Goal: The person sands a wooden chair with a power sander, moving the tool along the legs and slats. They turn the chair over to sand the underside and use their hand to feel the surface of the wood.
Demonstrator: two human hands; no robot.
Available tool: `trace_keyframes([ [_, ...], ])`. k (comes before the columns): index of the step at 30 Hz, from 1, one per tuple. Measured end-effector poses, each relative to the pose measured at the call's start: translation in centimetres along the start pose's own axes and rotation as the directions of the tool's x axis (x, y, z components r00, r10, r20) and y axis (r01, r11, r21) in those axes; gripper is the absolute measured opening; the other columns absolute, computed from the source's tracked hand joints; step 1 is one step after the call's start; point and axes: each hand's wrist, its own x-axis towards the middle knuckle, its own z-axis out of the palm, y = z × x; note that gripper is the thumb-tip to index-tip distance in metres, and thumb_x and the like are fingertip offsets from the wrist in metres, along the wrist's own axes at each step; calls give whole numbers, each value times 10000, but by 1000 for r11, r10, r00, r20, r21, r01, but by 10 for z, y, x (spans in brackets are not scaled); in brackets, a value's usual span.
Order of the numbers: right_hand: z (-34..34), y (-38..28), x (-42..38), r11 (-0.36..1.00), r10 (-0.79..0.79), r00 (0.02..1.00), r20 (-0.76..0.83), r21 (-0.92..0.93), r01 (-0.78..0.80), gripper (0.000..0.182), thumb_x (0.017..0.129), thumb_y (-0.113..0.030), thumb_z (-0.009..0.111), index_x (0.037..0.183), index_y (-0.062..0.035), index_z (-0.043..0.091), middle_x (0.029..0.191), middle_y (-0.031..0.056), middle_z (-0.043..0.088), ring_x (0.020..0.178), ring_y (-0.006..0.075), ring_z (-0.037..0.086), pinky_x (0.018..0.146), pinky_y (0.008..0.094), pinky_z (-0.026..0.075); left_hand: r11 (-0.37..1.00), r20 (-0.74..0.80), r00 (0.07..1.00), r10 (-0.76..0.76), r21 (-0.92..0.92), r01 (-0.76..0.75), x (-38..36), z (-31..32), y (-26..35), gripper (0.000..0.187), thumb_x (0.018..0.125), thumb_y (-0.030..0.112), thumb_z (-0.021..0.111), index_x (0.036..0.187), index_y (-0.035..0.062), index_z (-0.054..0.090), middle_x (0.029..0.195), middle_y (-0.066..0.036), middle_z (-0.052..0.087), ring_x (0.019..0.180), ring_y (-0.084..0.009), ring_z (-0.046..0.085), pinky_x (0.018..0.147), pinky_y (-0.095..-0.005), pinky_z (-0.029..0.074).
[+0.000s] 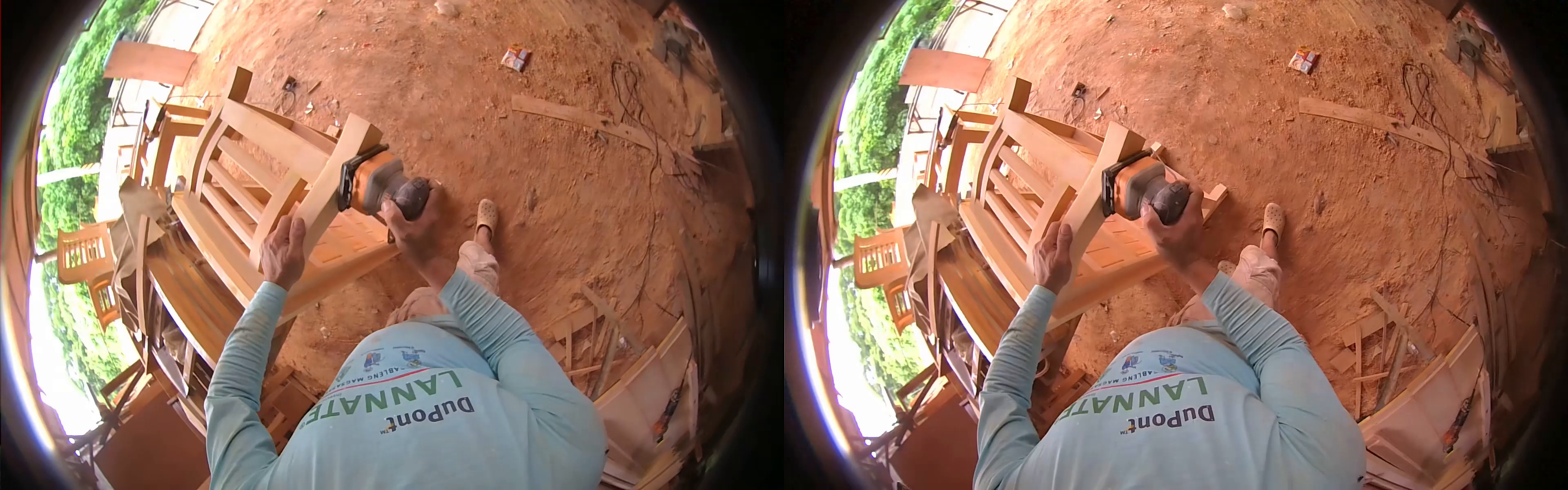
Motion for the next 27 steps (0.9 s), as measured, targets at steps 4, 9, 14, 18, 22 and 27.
trace_keyframes([
  [4, -5, -17, 20, 996, -9, 1000, -18, -84, 7, 607, 863, -150, 858, 1322, -7, 488, 1087, 138, 637, 905, 217, 660, 809, 382, 585, 999, -19, 1000, -15, -45, 14, 1, 1, 8, 474, 1122, 471, 522, 906, 57, 603, 750, -211, 627, 735, -395, 641, 708, -498, 481],
  [9, -6, -15, 12, 939, -191, 981, -10, -292, 180, 627, 851, -156, 869, 1325, 0, 489, 1054, 124, 638, 886, 223, 668, 808, 373, 586, 999, -12, 1000, -22, -24, 22, 2, 0, 5, 461, 1119, 461, 538, 895, 63, 599, 724, -196, 606, 701, -368, 626, 680, -479, 477],
  [14, 5, -44, -1, 871, -299, 954, -11, -412, 268, 622, 855, -144, 867, 1315, 8, 478, 1045, 124, 636, 881, 215, 661, 800, 370, 585, 999, -23, 1000, -13, -46, 12, 0, 1, 10, 462, 1117, 462, 540, 888, 64, 596, 714, -187, 596, 687, -355, 615, 677, -471, 473],
  [18, 2, -53, 24, 991, 83, 995, -63, -98, -88, 579, 864, -138, 862, 1268, -12, 467, 1015, 121, 626, 858, 188, 652, 747, 365, 572, 998, -26, 1000, -13, -55, 11, 1, 4, 1, 463, 1115, 466, 541, 893, 65, 602, 711, -183, 599, 681, -346, 609, 677, -464, 473],
  [22, -1, -36, 12, 941, -148, 989, -10, -310, 138, 564, 862, -135, 851, 1273, -23, 482, 1023, 127, 631, 873, 202, 663, 753, 375, 574, 999, -24, 999, -29, -26, 29, 0, 1, 9, 468, 1116, 478, 534, 903, 68, 614, 710, -185, 609, 686, -350, 617, 683, -469, 475],
  [27, 3, -37, 16, 943, -218, 975, -28, -263, 204, 559, 854, -124, 851, 1261, -23, 483, 1020, 141, 624, 884, 227, 667, 754, 392, 575, 999, -11, 1000, -29, -28, 28, -1, 2, 5, 464, 1116, 484, 528, 929, 73, 631, 719, -189, 626, 704, -366, 639, 693, -482, 481],
])
